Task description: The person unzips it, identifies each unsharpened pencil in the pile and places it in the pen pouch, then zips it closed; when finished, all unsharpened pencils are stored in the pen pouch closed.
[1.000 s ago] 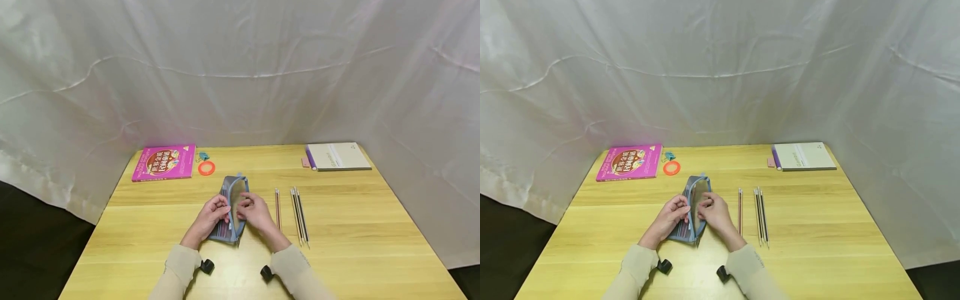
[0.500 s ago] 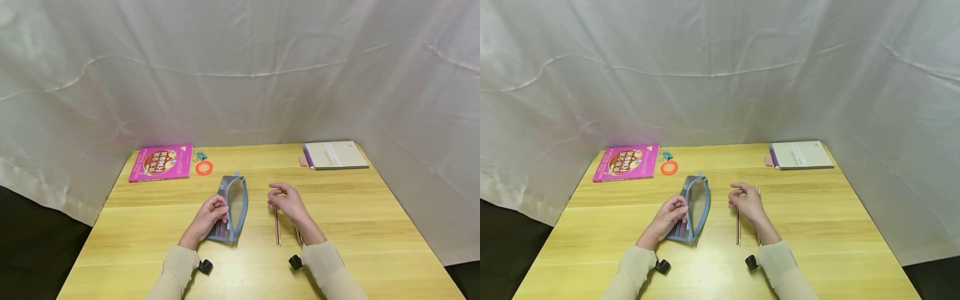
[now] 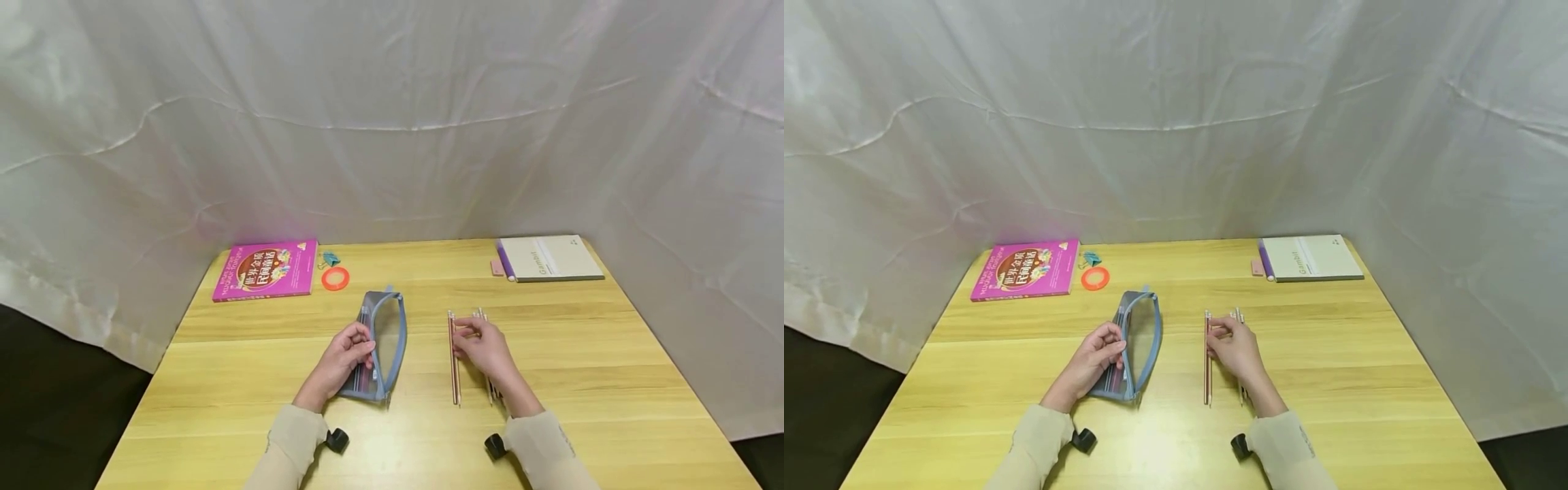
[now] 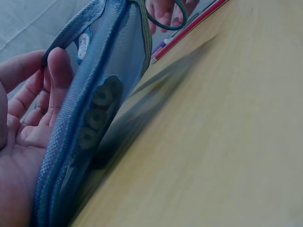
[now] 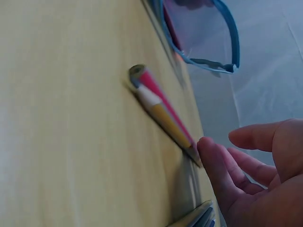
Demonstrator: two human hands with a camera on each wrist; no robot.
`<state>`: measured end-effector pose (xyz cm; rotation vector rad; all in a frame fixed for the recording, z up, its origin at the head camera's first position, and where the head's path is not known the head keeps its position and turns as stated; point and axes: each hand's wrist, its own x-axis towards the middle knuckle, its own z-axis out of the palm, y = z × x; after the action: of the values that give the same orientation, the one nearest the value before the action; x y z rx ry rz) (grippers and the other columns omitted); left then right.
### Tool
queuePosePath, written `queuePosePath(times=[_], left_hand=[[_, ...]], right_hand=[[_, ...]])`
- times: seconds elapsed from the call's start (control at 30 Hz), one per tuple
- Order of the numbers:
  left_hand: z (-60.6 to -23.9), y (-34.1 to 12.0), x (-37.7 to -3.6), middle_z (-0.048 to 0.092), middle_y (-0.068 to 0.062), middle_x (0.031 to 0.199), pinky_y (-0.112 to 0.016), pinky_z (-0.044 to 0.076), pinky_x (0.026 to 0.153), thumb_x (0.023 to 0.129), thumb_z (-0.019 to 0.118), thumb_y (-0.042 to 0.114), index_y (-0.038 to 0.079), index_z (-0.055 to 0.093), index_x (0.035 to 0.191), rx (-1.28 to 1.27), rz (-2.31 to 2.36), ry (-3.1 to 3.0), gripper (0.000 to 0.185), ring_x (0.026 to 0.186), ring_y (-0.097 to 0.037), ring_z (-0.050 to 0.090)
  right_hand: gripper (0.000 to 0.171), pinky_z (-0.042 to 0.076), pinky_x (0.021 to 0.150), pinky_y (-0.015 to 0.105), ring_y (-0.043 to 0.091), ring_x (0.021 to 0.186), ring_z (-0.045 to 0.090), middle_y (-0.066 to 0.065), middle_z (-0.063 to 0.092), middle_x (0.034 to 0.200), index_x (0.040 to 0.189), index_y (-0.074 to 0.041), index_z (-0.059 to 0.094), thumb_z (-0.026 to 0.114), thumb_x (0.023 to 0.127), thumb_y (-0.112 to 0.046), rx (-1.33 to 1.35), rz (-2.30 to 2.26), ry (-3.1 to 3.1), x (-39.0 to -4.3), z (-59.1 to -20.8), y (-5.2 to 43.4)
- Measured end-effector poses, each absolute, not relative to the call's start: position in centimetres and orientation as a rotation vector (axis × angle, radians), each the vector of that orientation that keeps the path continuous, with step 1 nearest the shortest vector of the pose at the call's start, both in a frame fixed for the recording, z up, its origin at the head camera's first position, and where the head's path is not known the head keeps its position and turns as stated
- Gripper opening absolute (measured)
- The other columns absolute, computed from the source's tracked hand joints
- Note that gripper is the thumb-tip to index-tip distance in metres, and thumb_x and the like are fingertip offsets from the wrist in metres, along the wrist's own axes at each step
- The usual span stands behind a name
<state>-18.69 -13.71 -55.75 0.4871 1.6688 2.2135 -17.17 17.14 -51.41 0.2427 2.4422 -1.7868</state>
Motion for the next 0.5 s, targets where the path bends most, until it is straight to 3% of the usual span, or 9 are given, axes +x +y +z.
queuePosePath(times=[0.5], left_hand=[[-55.74,-13.73,-18.72,0.058,0.003,0.086,-0.023,0.057,0.066,0.103,0.058,0.003,0.012,0.055,0.104,0.494,2.208,1.661,0.009,0.07,-0.009,0.061]], right_hand=[[0.035,0.061,0.068,0.026,0.017,0.08,0.069,0.011,0.075,0.102,0.126,0.001,0.068,0.074,0.091,-0.001,0.13,-1.455,2.686,-16.7,-51.93,17.84]])
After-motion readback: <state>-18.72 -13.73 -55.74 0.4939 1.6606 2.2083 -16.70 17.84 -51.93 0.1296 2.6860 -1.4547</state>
